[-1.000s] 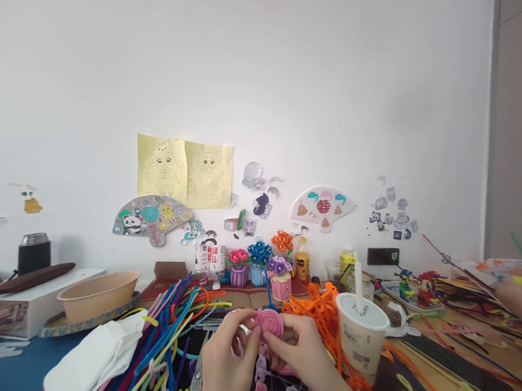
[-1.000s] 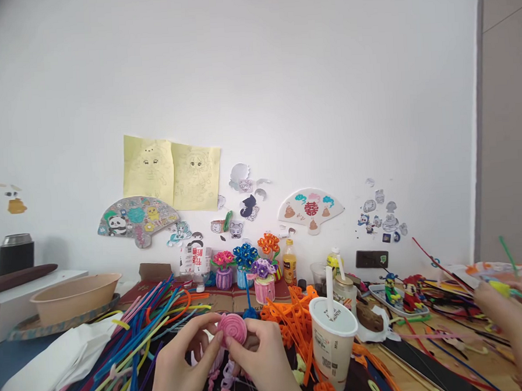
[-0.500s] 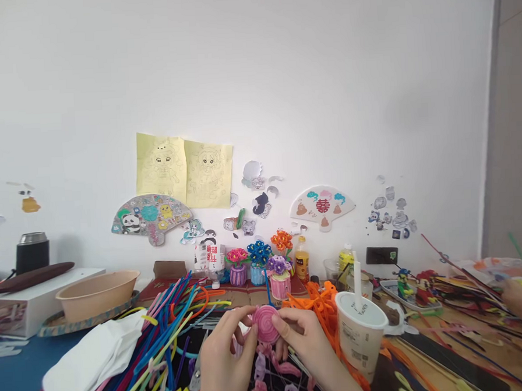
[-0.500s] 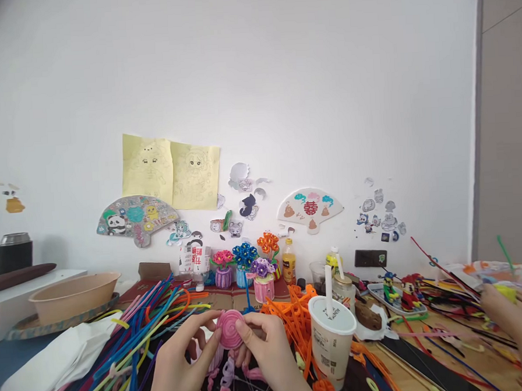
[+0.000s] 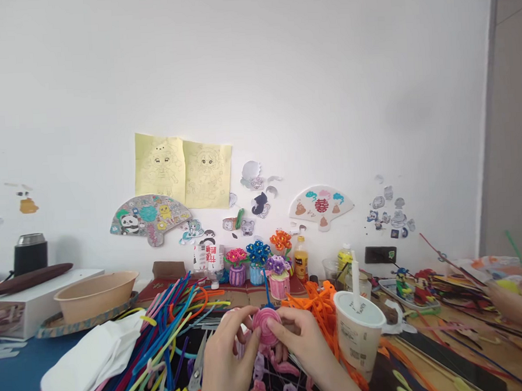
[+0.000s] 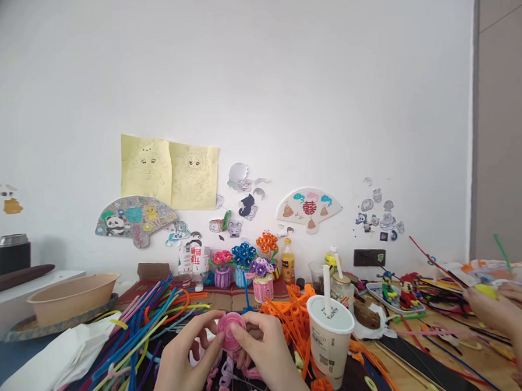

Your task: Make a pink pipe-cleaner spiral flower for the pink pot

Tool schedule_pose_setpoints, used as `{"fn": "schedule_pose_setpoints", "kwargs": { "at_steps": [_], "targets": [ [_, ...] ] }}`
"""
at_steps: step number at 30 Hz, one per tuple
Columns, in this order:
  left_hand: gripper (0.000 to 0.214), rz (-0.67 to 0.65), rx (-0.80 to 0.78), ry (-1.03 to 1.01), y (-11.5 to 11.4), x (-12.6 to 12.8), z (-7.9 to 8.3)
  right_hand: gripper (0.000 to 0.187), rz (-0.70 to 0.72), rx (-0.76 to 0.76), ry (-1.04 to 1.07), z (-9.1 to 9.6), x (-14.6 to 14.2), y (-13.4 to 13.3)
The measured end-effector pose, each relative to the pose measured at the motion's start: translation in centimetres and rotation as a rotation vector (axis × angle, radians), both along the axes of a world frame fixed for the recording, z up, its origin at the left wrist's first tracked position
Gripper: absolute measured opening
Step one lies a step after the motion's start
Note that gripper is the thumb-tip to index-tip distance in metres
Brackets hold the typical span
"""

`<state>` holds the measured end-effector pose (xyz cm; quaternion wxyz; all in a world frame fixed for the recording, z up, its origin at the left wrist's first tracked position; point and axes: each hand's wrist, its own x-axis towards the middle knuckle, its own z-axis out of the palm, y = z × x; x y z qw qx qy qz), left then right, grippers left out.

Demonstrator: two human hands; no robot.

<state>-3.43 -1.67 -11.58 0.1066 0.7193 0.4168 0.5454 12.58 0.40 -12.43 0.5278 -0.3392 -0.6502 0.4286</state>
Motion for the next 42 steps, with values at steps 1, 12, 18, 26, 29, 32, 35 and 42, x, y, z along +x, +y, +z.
{"fn": "schedule_pose_setpoints", "kwargs": {
  "at_steps": [1, 12, 18, 26, 29, 32, 35, 42],
  "targets": [
    [0.023, 0.007, 0.013, 0.011, 0.0, 0.0, -0.1, 0.042, -0.001, 0.004, -0.006, 0.0, 0.0, 0.0],
    [0.024, 0.118, 0.149, 0.262, 0.3, -0.3, -1.2, 0.043, -0.044, 0.081, -0.069, 0.0, -0.3, -0.2],
    [0.022, 0.149, 0.241, 0.285, 0.2, -0.1, -0.9, 0.044, -0.095, 0.138, -0.123, 0.2, -0.3, -0.4],
    [0.022, 0.158, 0.050, 0.138, -0.3, 0.1, -0.7, 0.039, -0.460, 0.541, -0.415, 0.9, 0.0, -1.3],
    [0.023, 0.038, -0.032, 0.036, -0.3, 0.6, -0.6, 0.040, -0.575, 0.767, -0.531, 0.4, 0.1, -1.4],
    [0.027, -0.080, -0.111, -0.048, -0.4, 1.2, -0.4, 0.042, -0.623, 0.934, -0.610, 0.1, -0.1, -1.8],
    [0.030, -0.108, -0.177, -0.151, -0.5, 1.3, -0.3, 0.038, -0.572, 0.984, -0.627, 0.1, -0.5, -2.1],
    [0.039, -0.132, -0.288, -0.284, -0.1, 0.6, -0.2, 0.028, -0.519, 0.929, -0.508, 0.2, -0.5, -2.1]
  ]
}}
